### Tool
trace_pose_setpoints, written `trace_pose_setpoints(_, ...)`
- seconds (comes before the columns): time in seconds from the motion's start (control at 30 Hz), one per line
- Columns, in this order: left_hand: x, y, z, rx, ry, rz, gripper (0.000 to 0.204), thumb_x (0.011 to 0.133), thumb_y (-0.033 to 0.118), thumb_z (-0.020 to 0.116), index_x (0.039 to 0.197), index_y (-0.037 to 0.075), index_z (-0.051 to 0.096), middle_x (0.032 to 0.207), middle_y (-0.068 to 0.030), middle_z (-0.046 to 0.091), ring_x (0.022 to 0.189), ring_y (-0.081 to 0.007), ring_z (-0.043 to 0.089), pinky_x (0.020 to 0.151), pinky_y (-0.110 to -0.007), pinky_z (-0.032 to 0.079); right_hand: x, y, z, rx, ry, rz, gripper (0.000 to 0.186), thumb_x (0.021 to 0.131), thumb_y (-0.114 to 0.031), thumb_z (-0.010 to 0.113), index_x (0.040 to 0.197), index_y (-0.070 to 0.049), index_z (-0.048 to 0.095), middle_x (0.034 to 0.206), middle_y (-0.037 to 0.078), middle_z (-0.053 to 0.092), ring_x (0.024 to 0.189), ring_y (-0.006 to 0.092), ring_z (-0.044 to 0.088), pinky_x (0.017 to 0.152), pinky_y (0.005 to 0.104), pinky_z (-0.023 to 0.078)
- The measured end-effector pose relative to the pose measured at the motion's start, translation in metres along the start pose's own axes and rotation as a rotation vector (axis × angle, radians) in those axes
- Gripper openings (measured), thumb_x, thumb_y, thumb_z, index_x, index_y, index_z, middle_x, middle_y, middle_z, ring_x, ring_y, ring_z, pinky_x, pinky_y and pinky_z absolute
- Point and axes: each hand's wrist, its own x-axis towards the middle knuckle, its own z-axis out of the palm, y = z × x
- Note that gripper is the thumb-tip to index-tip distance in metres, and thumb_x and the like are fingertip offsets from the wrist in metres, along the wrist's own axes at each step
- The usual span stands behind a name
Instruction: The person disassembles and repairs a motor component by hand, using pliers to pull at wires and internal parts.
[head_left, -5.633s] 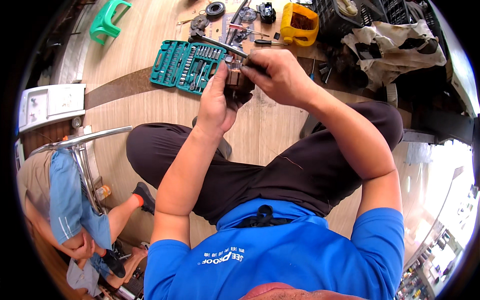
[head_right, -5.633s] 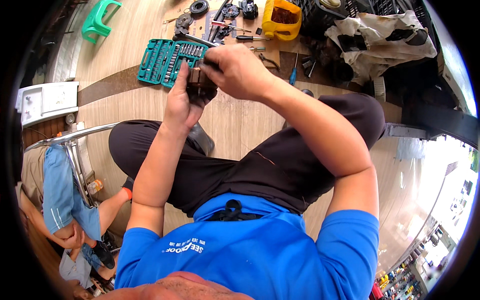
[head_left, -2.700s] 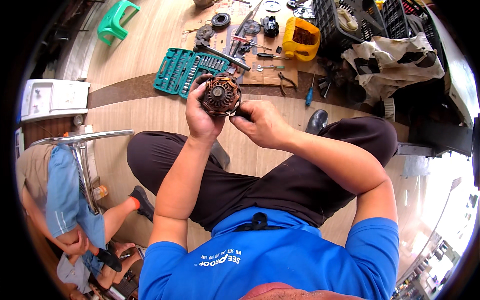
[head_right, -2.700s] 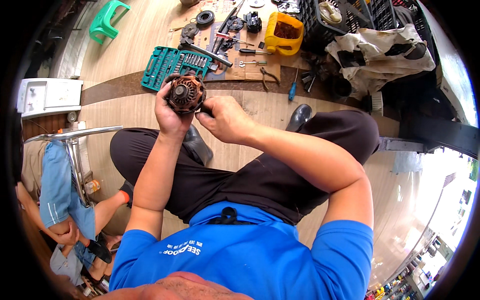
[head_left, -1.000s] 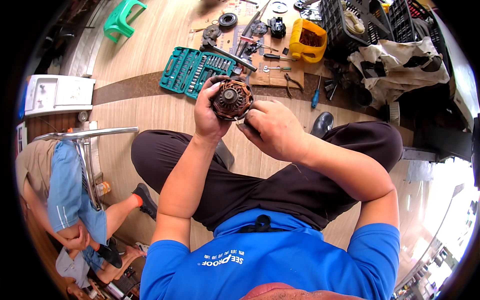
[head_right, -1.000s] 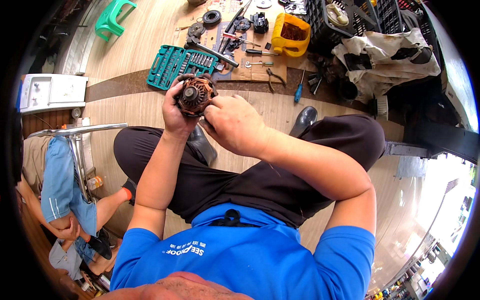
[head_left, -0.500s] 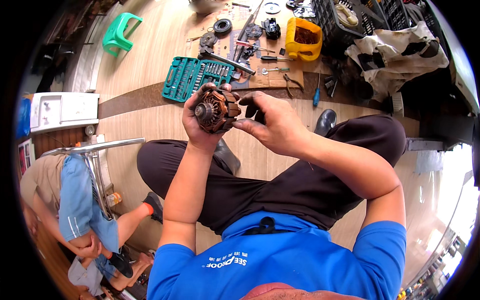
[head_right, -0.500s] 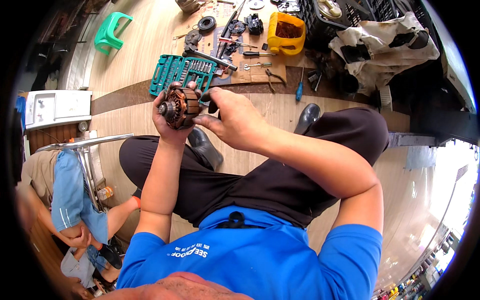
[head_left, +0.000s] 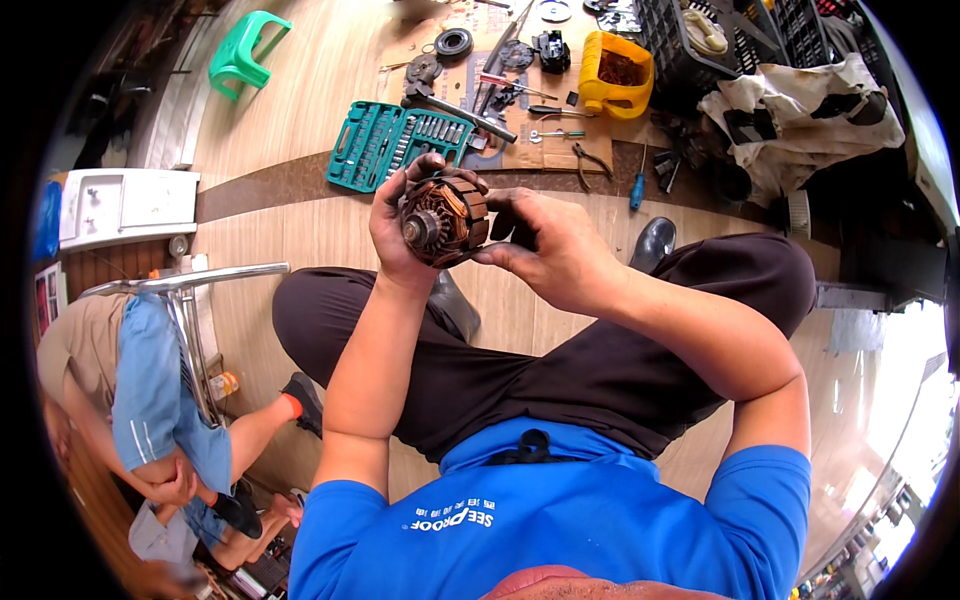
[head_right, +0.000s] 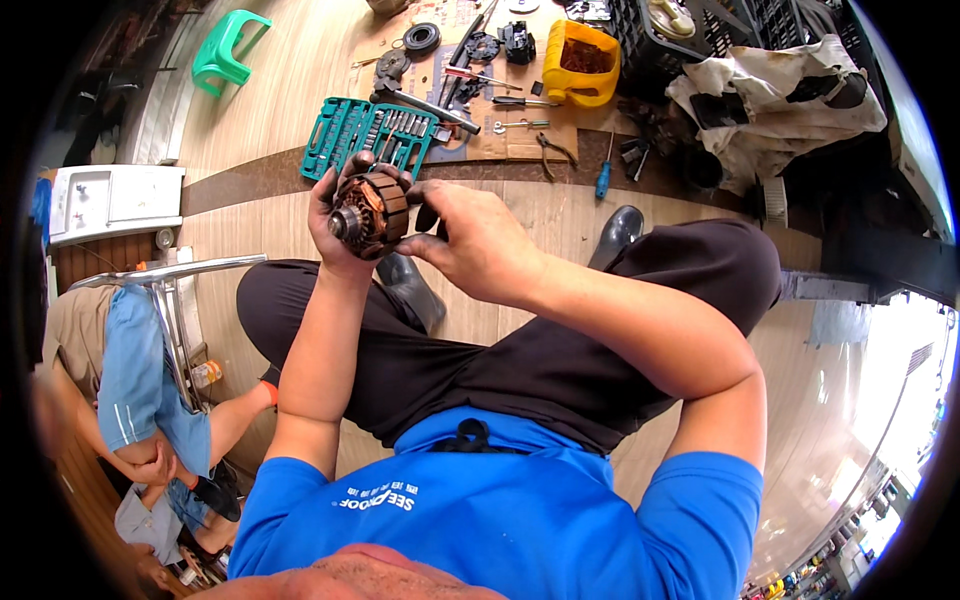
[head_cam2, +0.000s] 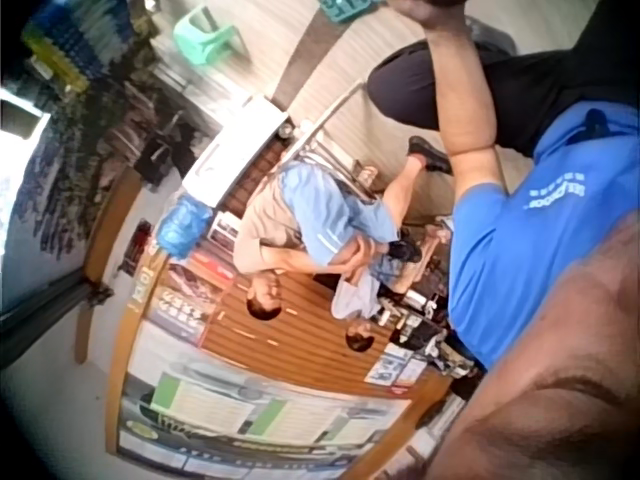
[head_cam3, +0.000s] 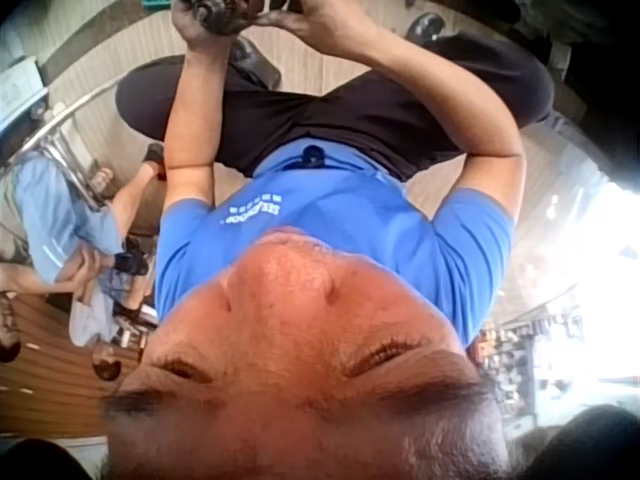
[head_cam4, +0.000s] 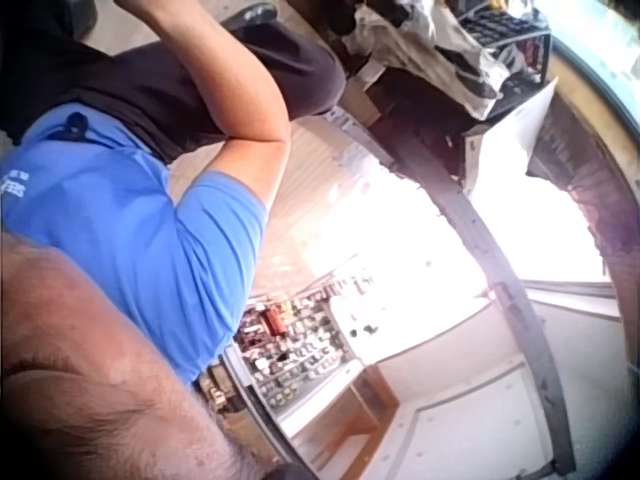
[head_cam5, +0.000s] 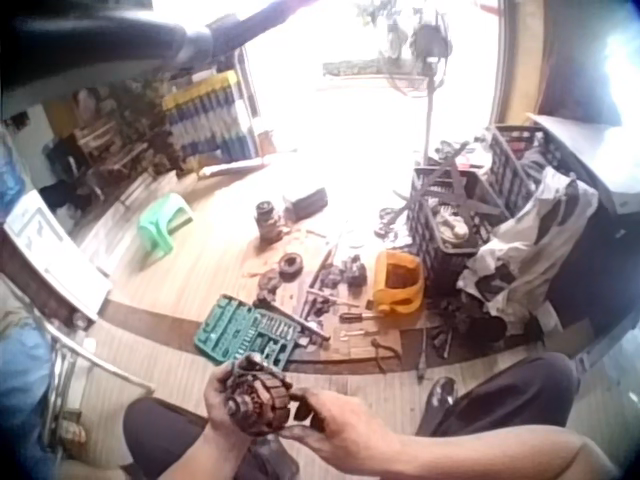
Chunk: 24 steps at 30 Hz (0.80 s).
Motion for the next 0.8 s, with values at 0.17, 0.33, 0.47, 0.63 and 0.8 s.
trace_pose_setpoints(0.17, 0.001, 0.002, -0.001, -0.036, 0.012, -0.031, 0.043, 0.097, 0.041, 0.038, 0.110, 0.004, 0.056, 0.106, -0.0206, 0.062, 0.098, -0.0361, 0.062, 0.087, -0.046, 0.052, 0.000, -0.002, 0.002, 0.039, 0.037, -0.001, 0.042, 0.076, -0.023, 0.078, 0.104, 0.000, 0.058, 0.090, 0.019, 0.063, 0.082, 0.0375, 0.062, 0.070, 0.0430, 0.050)
trace_pose_setpoints(0.33, 0.000, -0.004, -0.004, -0.080, 0.198, -0.049, 0.049, 0.098, 0.046, 0.035, 0.110, 0.004, 0.057, 0.107, -0.0198, 0.063, 0.094, -0.0339, 0.064, 0.084, -0.044, 0.054, 0.004, 0.002, 0.001, 0.038, 0.062, 0.041, 0.035, 0.077, -0.023, 0.077, 0.098, 0.000, 0.060, 0.086, 0.019, 0.065, 0.081, 0.0376, 0.064, 0.070, 0.0416, 0.051)
trace_pose_setpoints(0.47, 0.004, -0.006, -0.005, -0.069, 0.278, -0.079, 0.062, 0.098, 0.052, 0.032, 0.120, -0.002, 0.054, 0.114, -0.0199, 0.062, 0.099, -0.0320, 0.064, 0.090, -0.045, 0.052, 0.007, 0.008, 0.002, 0.122, 0.102, 0.126, 0.030, 0.080, -0.021, 0.076, 0.093, 0.002, 0.061, 0.084, 0.020, 0.067, 0.078, 0.0335, 0.066, 0.069, 0.0387, 0.051)
trace_pose_setpoints(0.63, 0.004, -0.005, 0.012, 0.068, 0.462, -0.055, 0.063, 0.098, 0.052, 0.030, 0.119, -0.003, 0.054, 0.113, -0.0187, 0.063, 0.101, -0.0325, 0.064, 0.088, -0.045, 0.053, 0.014, 0.019, 0.004, 0.282, 0.078, 0.275, 0.028, 0.082, -0.021, 0.075, 0.092, 0.002, 0.063, 0.081, 0.016, 0.068, 0.072, 0.0201, 0.064, 0.068, 0.0337, 0.051)
trace_pose_setpoints(0.8, -0.001, -0.008, 0.004, 0.041, 0.453, 0.020, 0.045, 0.099, 0.038, 0.038, 0.111, 0.000, 0.058, 0.106, -0.0154, 0.066, 0.097, -0.0289, 0.065, 0.086, -0.042, 0.054, 0.017, 0.027, 0.012, 0.284, 0.094, 0.327, 0.026, 0.084, -0.020, 0.074, 0.093, 0.002, 0.064, 0.079, 0.014, 0.068, 0.070, 0.0178, 0.063, 0.067, 0.0328, 0.051)
